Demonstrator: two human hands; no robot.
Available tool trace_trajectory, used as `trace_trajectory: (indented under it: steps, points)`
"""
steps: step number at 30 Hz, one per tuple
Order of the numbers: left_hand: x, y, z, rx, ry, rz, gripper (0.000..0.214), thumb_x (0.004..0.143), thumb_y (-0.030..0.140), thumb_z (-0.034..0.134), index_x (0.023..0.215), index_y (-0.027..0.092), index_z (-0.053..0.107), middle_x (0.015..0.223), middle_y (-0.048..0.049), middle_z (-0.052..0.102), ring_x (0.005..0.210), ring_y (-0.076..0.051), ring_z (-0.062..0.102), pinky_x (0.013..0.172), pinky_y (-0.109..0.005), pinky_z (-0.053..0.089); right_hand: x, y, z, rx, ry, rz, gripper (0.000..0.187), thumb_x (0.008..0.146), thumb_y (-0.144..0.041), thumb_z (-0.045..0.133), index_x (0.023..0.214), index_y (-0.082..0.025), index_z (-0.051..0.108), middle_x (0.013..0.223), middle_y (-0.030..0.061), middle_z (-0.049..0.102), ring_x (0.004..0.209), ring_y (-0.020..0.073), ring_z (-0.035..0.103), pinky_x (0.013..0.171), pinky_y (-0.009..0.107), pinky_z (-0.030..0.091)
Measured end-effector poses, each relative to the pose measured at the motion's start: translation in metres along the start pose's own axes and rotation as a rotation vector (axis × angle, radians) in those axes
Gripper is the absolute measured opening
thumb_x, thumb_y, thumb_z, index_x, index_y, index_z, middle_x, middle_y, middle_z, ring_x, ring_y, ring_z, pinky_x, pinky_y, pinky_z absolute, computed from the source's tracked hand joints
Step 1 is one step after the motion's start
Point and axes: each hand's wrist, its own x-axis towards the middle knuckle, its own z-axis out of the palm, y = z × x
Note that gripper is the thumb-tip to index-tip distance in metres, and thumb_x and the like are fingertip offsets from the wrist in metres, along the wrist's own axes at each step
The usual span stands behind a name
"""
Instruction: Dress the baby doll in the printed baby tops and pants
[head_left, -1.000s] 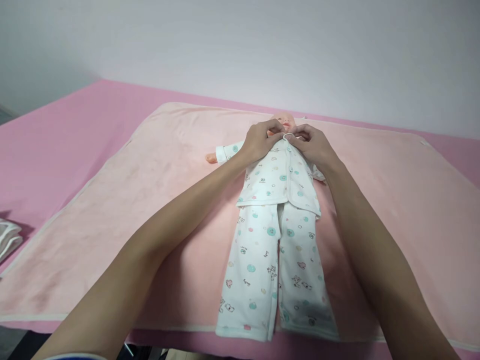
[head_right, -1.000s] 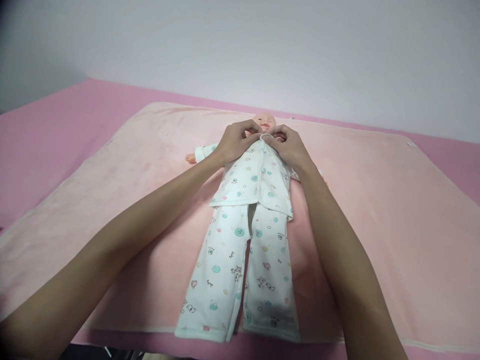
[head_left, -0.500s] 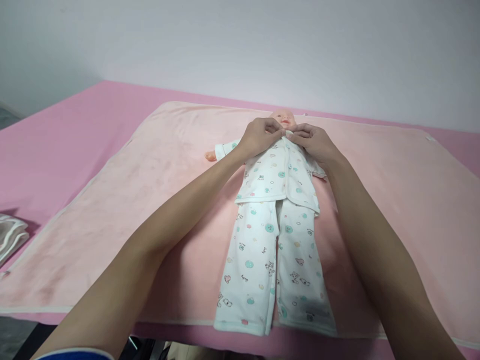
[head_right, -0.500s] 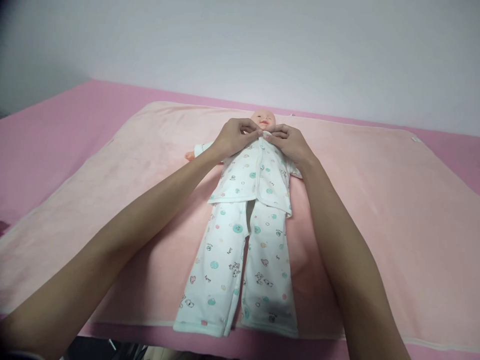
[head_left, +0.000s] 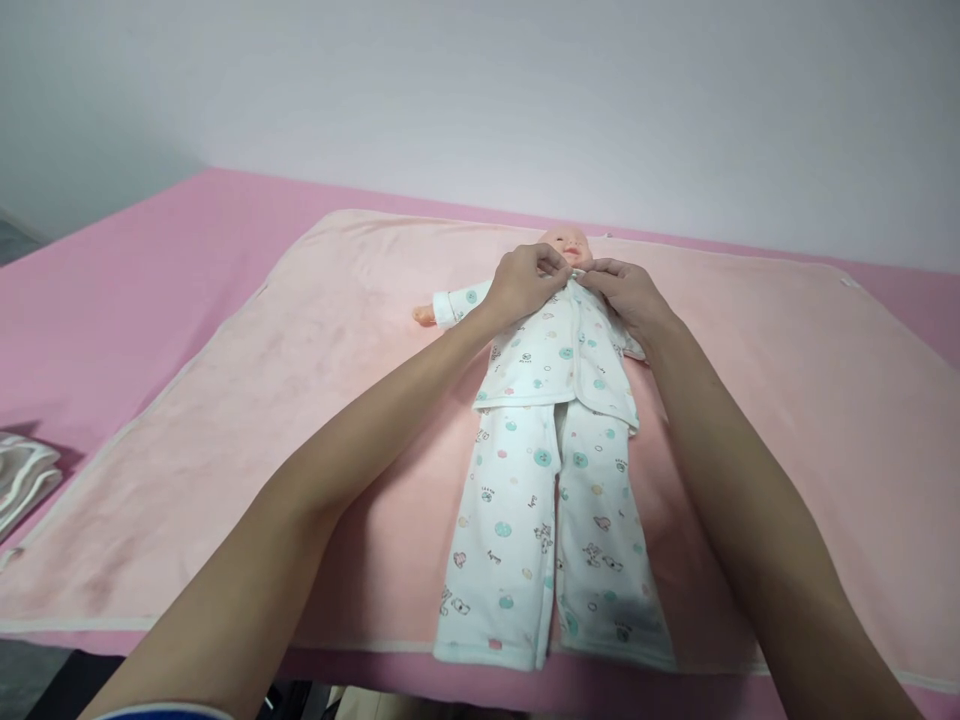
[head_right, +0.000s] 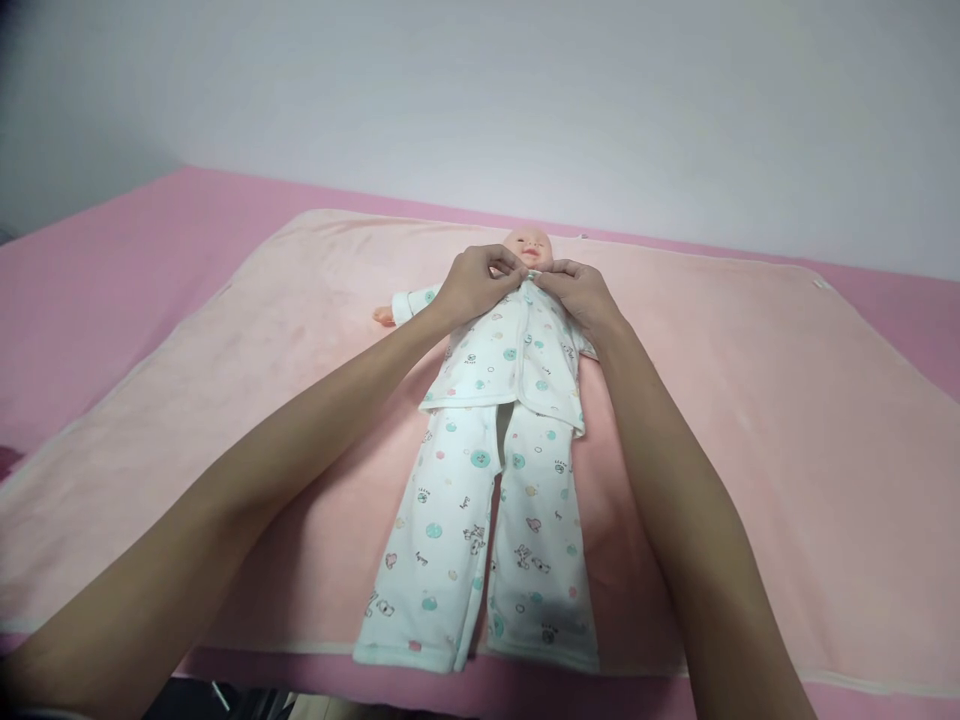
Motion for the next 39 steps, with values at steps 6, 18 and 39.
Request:
trace_trajectory:
  steps: [6,18,39]
  points:
    - [-0.003,0.004,-0.002,-0.04,-0.012,-0.02,0.01,0.097,0.028,0.07,0.096,0.019,0.075,0.11,-0.0079,0.084,0.103,-0.019,0.075,0.099,-0.033,0.058,-0.004,-0.004,-0.002,0.055,-0.012,0.049,0.04,0.065,-0.036,0.101,0.096,-0.022,0.08,0.094,0.0047,0.082,0.099,0.0252,0.076,0.104,0.046,0.065]
    - [-0.002,0.005,-0.004,-0.087,-0.054,-0.12,0.017,0.092,0.018,0.072,0.108,0.02,0.066,0.108,-0.0059,0.079,0.099,-0.018,0.073,0.09,-0.033,0.055,-0.008,-0.007,-0.003,-0.006,-0.052,0.004,0.055,0.061,-0.049,0.107,0.101,-0.022,0.08,0.104,0.0061,0.084,0.103,0.0253,0.077,0.104,0.045,0.062]
    - [0.005,-0.002,-0.019,-0.043,-0.117,-0.294,0.048,0.075,0.055,0.095,0.076,0.024,0.059,0.067,-0.001,0.062,0.067,-0.02,0.064,0.069,-0.036,0.053,-0.005,0.018,0.002,-0.238,0.097,-0.073,0.054,0.078,-0.063,0.086,0.11,-0.024,0.067,0.116,0.0069,0.077,0.105,0.0224,0.07,0.092,0.036,0.06]
